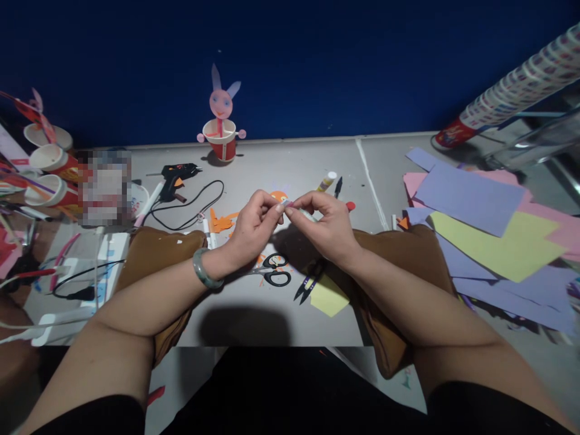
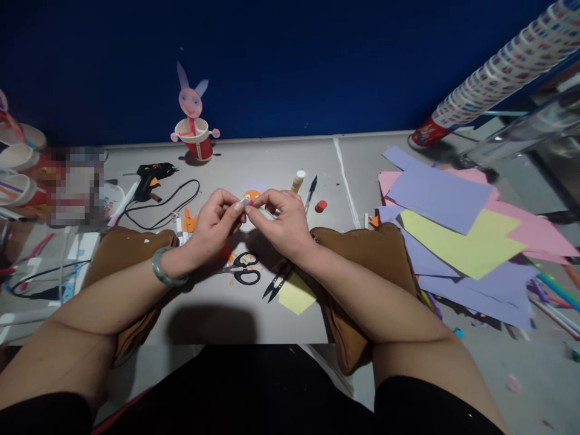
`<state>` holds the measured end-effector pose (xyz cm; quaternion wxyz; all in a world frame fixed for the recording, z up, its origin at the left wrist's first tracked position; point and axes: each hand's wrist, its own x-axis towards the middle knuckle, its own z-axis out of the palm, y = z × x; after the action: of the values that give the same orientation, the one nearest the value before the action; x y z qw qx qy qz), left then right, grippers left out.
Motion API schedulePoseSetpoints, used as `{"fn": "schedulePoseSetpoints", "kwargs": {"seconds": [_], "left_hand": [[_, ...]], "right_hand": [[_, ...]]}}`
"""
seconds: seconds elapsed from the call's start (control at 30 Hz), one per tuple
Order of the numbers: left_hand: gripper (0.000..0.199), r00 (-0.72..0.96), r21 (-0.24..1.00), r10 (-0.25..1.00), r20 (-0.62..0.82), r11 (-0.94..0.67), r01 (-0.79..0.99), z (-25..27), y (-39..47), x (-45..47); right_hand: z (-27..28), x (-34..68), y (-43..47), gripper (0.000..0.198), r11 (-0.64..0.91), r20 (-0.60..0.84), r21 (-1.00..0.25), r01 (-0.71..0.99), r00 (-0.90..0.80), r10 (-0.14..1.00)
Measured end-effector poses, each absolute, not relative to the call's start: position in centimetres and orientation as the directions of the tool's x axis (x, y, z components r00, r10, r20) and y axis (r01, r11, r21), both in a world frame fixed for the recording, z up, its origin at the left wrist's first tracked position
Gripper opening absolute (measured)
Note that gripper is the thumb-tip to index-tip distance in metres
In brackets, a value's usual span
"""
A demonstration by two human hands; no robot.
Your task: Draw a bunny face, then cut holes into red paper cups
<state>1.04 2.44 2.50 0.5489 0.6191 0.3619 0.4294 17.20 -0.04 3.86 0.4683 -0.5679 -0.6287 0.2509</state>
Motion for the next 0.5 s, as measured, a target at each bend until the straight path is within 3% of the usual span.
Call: {"fn": "schedulePoseSetpoints", "kwargs": {"seconds": [0.23,0.4,0.5], "left_hand": [[0.027,0.319,0.992,0.941,0.114,-0.093,-0.082,2.57,2.91,0.94],[0.029,0.301,0.994,0.950,0.087,-0.060,-0.096,2.86,3.18,0.84],[0.031,0.304,0.991,0.950,0.076,-0.038,-0.130,3.08,3.24,0.93]], "right_hand": [[3.87,17.26,-0.14,0.013,0.255,0.322,-0.829,0.497,0.053,0.945],[3.74,17.36,-0.03,0.036,0.241,0.295,-0.856,0.457,0.050,0.954],[3.71,17.45,0.11,0.030,0.236,0.284,-0.872,0.429,0.050,0.957]]}}
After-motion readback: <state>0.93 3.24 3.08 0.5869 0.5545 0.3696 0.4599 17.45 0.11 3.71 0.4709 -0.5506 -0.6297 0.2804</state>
